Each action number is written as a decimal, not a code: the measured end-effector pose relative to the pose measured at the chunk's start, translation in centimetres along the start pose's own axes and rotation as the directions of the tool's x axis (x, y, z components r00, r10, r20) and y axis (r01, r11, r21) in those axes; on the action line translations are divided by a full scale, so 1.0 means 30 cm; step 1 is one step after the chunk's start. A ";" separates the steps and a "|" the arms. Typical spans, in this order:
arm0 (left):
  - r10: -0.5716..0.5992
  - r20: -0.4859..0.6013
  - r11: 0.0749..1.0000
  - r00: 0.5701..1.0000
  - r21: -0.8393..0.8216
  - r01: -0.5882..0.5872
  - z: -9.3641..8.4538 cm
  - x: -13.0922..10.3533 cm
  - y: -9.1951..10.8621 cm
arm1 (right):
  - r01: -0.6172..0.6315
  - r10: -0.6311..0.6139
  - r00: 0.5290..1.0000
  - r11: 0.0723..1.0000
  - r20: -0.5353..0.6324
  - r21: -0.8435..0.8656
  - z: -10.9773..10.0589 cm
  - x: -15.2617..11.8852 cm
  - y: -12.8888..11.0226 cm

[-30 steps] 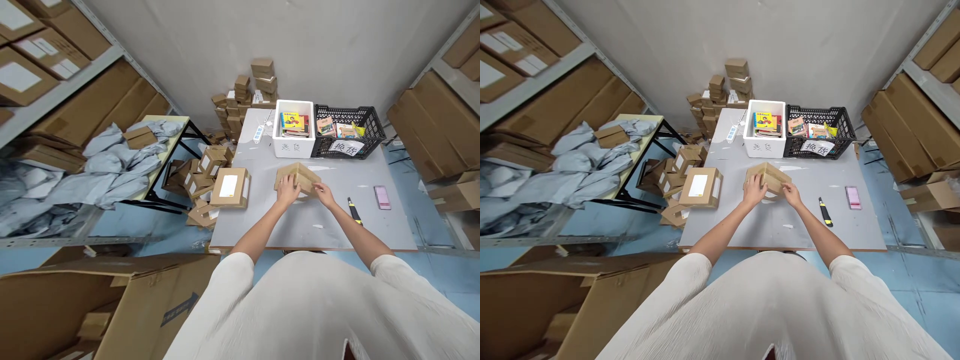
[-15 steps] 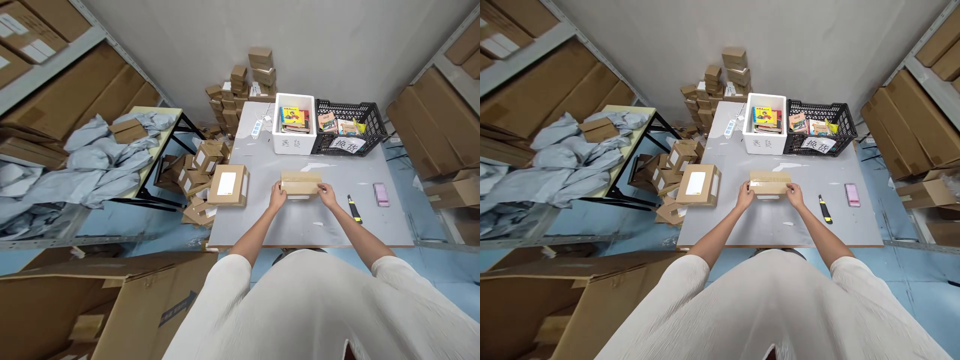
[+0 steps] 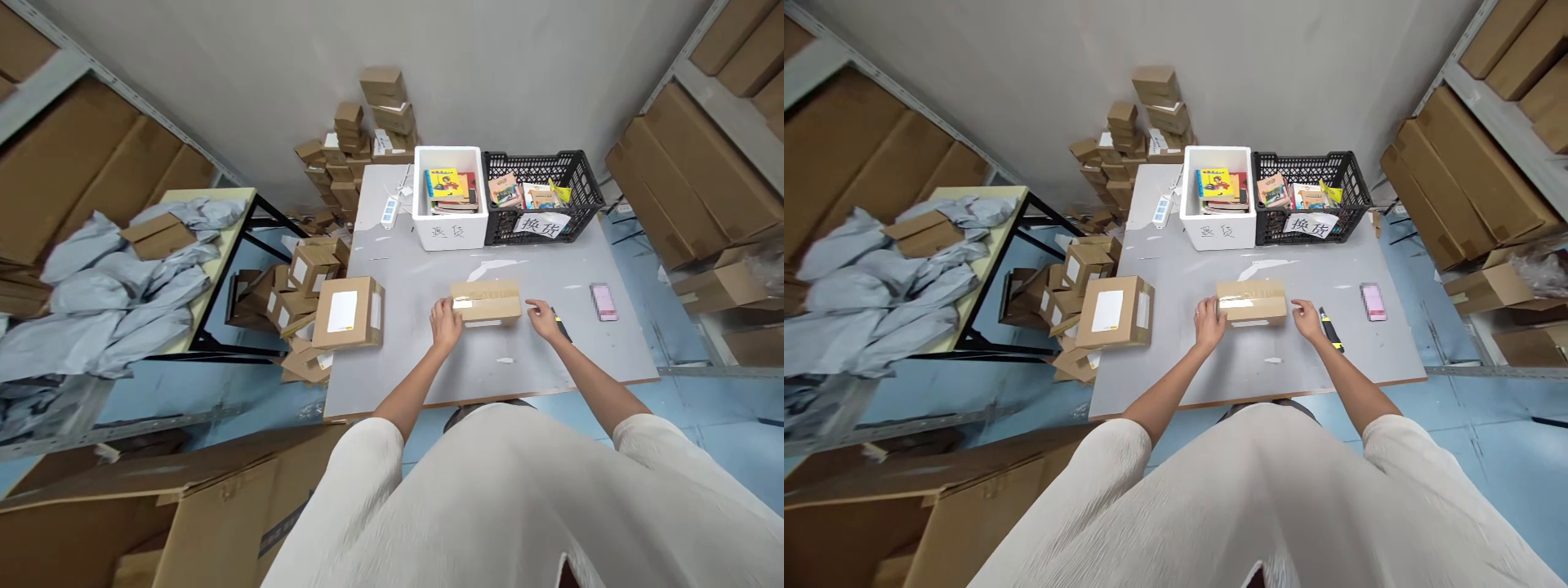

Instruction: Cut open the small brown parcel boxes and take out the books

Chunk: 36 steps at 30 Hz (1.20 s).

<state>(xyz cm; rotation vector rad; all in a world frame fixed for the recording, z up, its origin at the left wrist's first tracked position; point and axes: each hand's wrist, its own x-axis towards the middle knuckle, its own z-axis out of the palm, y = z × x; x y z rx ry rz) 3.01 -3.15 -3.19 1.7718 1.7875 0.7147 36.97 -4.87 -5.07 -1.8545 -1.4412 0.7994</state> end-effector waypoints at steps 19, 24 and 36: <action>0.009 0.056 0.986 0.998 0.163 -0.018 0.069 -0.041 0.148 | -0.415 0.458 0.889 0.805 0.001 -0.424 -0.203 -0.042 0.416; -0.027 0.048 0.982 0.999 0.187 0.017 0.078 -0.047 0.158 | -0.324 0.390 0.920 0.817 0.042 -0.477 -0.183 -0.053 0.418; -0.008 0.032 0.983 0.999 0.186 0.002 0.082 -0.057 0.177 | -0.371 0.390 0.920 0.892 0.026 -0.257 -0.216 -0.019 0.306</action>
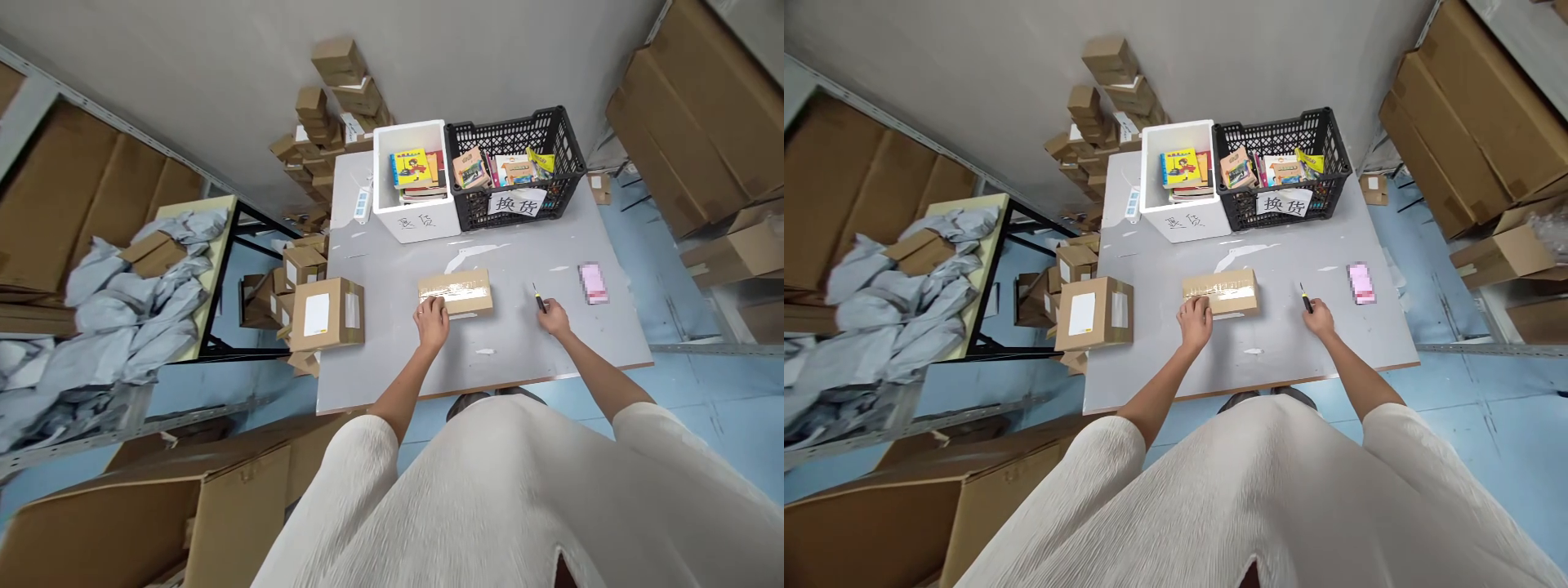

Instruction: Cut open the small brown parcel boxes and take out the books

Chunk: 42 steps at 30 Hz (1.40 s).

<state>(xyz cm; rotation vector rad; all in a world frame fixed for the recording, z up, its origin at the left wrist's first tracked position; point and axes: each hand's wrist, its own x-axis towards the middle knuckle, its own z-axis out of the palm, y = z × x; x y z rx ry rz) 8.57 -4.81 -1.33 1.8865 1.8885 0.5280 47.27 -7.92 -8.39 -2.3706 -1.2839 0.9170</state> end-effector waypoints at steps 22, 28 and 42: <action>0.367 0.113 0.920 0.923 -0.191 -0.342 -0.026 -0.038 -0.160 | 0.776 -0.706 0.630 0.584 0.324 -0.236 0.047 -0.165 -0.786; 0.402 0.113 0.900 0.909 -0.229 -0.370 -0.028 -0.040 -0.177 | 0.796 -0.691 0.598 0.449 0.407 -0.406 0.118 -0.184 -0.883; 0.440 0.118 0.877 0.890 -0.269 -0.398 -0.033 -0.032 -0.187 | 0.802 -0.681 0.572 0.346 0.457 -0.487 0.117 -0.194 -0.939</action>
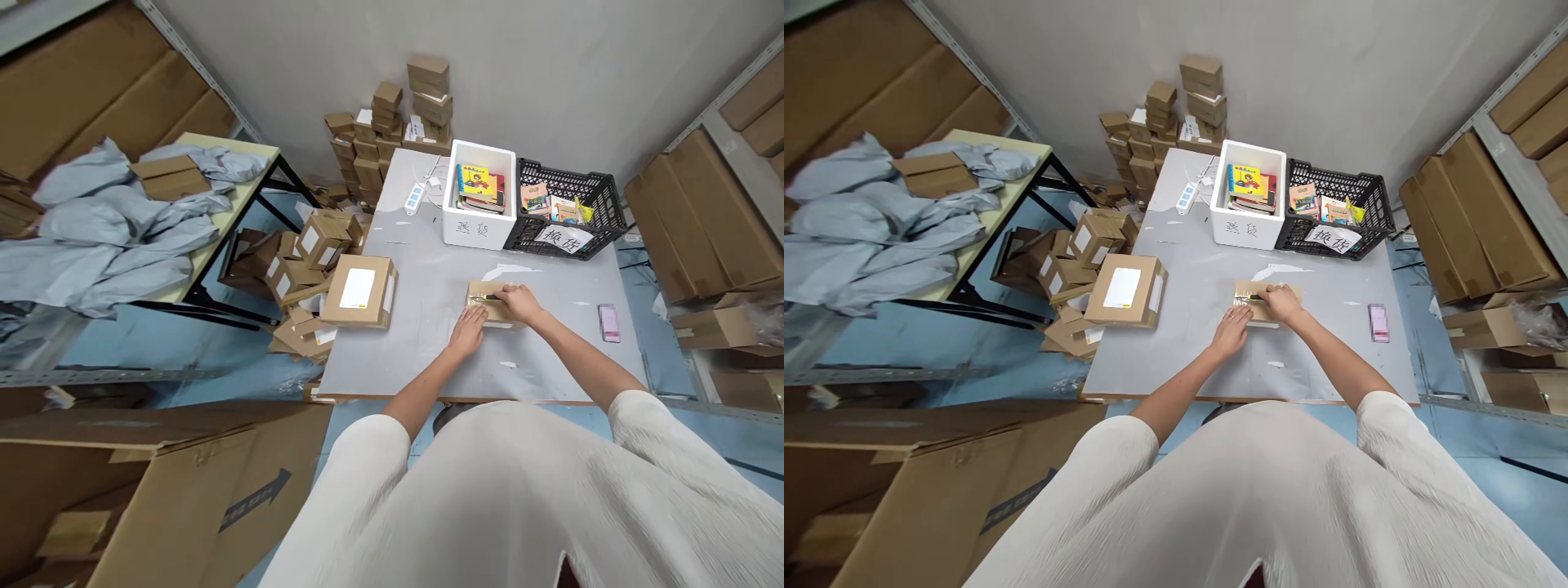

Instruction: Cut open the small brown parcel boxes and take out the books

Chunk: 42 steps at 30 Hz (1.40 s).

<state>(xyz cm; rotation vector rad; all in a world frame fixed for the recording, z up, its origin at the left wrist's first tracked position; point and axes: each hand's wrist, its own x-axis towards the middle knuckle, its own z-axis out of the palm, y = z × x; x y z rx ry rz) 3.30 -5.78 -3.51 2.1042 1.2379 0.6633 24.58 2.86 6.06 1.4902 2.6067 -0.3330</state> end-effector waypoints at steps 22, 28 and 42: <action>-0.012 0.071 0.938 0.997 0.347 -0.013 -0.013 -0.012 0.043 | -0.005 0.040 0.984 0.980 0.173 -0.197 -0.071 -0.032 -0.075; -0.041 0.097 0.929 0.994 0.371 0.002 -0.009 -0.005 0.058 | -0.016 0.051 0.983 0.981 0.174 -0.195 -0.077 -0.037 -0.074; -0.074 0.053 0.912 0.996 0.408 0.046 -0.006 0.018 0.079 | -0.116 0.163 0.968 0.965 0.190 -0.236 -0.099 -0.153 0.072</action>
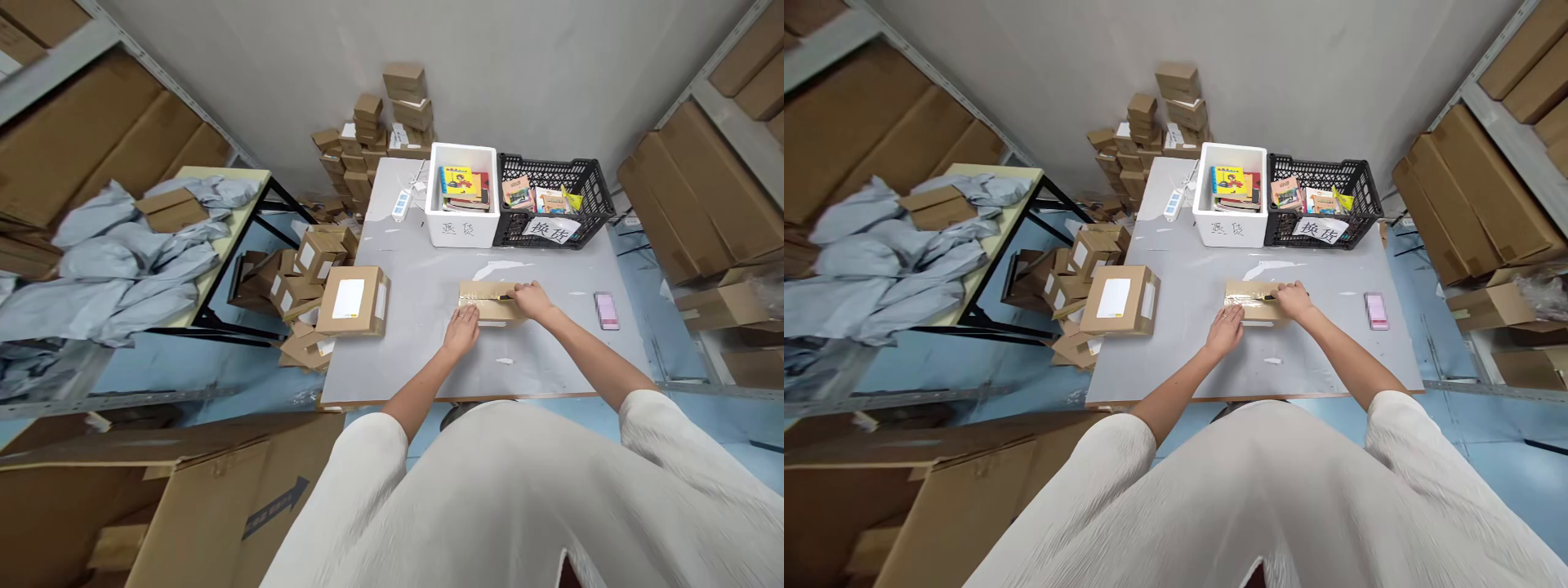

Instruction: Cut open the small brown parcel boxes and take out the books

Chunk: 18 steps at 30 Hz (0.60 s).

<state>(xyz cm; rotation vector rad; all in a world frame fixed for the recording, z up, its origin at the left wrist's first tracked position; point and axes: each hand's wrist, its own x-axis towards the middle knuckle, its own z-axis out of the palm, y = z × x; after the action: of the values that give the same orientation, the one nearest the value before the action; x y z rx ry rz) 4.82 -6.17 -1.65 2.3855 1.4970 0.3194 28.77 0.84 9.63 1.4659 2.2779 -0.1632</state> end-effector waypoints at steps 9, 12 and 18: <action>-0.129 0.005 0.987 0.992 0.099 0.128 -0.015 0.058 0.074 | -0.071 0.071 0.997 0.997 0.009 0.004 0.035 -0.110 0.128; -0.166 0.035 0.980 0.986 0.121 0.160 -0.022 0.079 0.082 | -0.086 0.086 0.996 0.996 0.006 0.004 0.054 -0.137 0.170; -0.214 0.083 0.972 0.973 0.115 0.204 -0.048 0.084 0.097 | -0.130 0.133 0.991 0.987 -0.025 0.093 0.114 -0.185 0.266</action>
<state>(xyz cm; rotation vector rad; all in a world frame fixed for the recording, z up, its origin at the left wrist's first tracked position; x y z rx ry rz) 7.84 -4.89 0.84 2.2577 1.7407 0.0778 38.81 -1.47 9.83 1.6711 2.2149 -0.2084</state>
